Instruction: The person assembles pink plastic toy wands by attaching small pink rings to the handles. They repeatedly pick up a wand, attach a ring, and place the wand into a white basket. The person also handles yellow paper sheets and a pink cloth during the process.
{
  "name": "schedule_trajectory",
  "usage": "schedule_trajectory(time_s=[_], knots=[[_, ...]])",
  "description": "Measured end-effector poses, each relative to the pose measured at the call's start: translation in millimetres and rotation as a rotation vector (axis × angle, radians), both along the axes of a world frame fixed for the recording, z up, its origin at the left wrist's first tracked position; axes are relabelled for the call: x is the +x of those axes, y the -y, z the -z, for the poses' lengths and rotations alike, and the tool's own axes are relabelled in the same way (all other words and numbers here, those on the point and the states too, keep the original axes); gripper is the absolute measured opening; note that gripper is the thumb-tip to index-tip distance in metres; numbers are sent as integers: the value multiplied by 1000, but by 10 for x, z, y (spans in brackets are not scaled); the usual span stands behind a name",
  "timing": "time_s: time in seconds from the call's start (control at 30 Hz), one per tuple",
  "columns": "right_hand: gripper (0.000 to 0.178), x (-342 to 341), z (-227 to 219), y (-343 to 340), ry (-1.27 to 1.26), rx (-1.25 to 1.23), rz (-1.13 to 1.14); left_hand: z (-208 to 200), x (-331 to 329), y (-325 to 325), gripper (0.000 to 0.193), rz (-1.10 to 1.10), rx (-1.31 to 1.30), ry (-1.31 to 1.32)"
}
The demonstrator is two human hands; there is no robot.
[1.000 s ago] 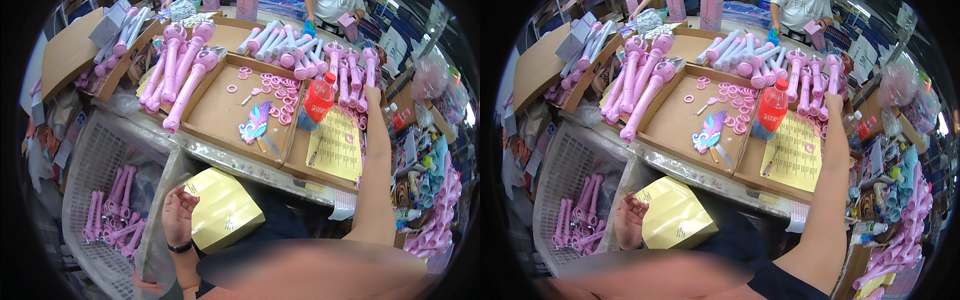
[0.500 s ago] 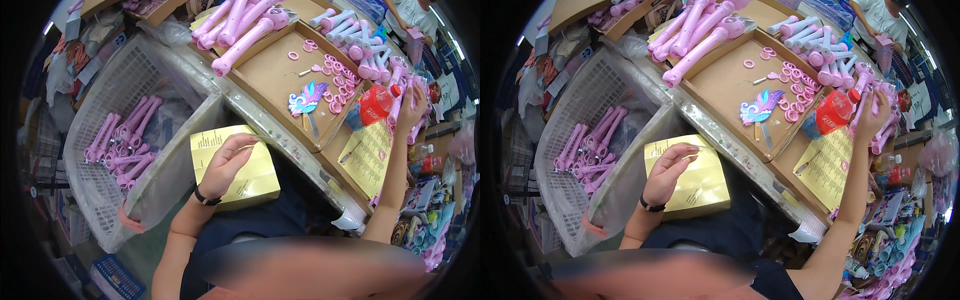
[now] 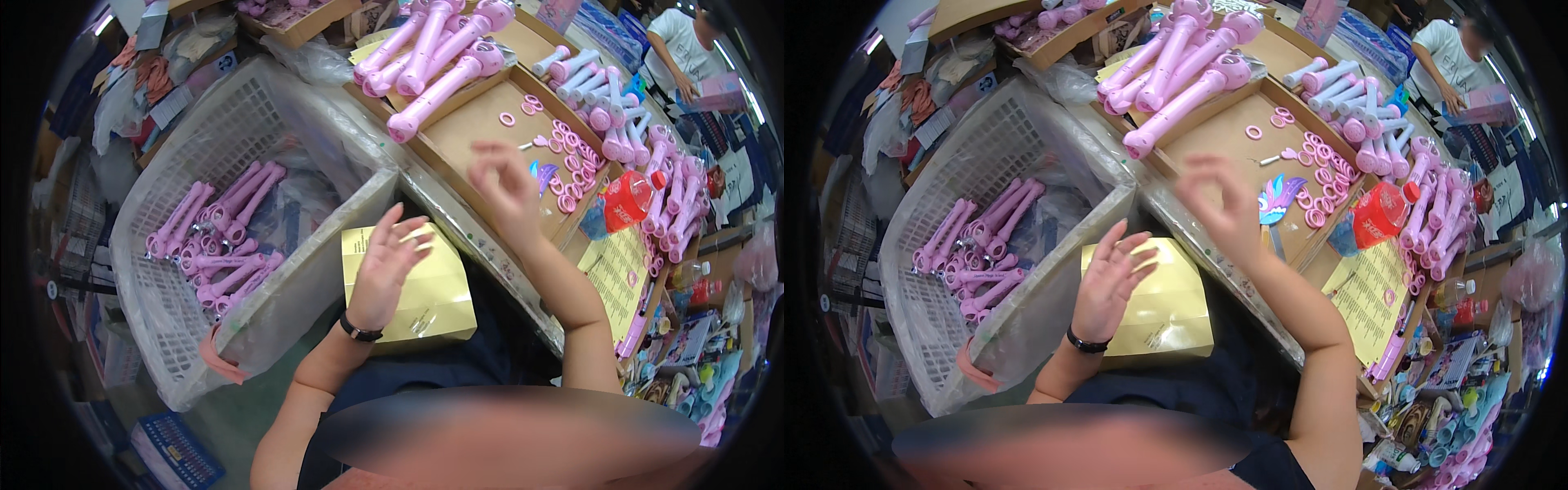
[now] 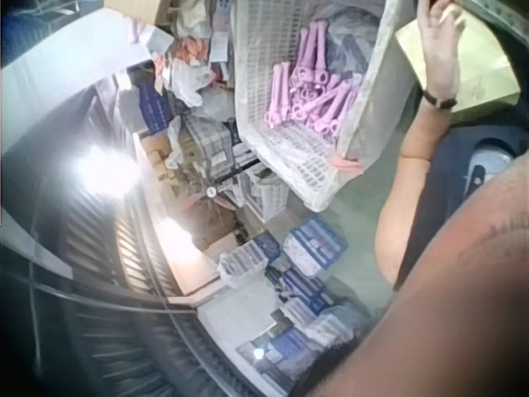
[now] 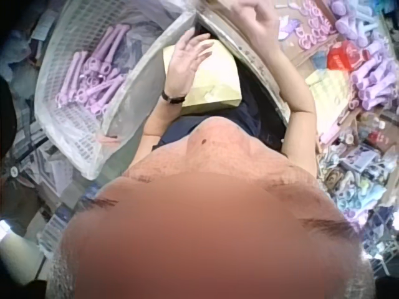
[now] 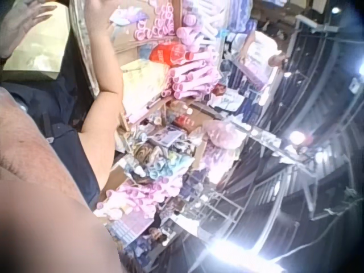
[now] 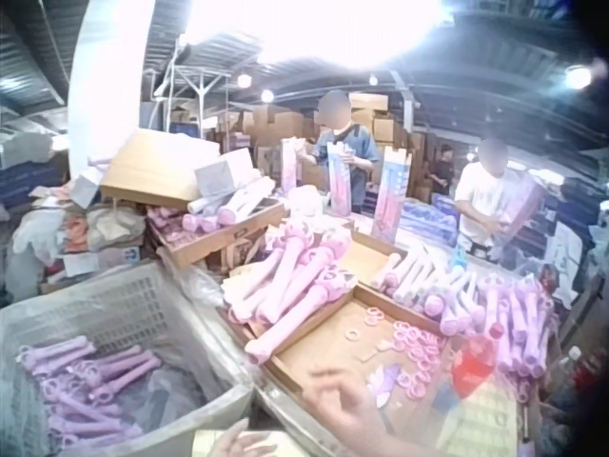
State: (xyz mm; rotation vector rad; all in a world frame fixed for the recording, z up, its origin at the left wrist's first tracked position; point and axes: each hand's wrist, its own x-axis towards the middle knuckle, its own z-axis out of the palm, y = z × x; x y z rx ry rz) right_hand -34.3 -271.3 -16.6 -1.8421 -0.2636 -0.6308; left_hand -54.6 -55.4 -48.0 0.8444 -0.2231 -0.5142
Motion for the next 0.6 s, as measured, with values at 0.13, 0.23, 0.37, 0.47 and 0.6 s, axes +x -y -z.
schedule_trajectory(time_s=[0.13,0.23,0.37,0.47,0.6], knots=[[55,1282,-5,53,77,343,185,146,80,-178,40,-162,80,-64],[112,2071,72,-55,-112,-187,546,220,37,-280,29,-112,86,-146],[109,2427,128,-139,-484,-466,601,244,9,-403,26,-145,93,-156],[108,2539,-30,-119,-413,26,592,271,34,-496,25,-184,86,-153],[106,2395,-244,142,-167,660,329,359,58,-554,26,-194,79,-162]])
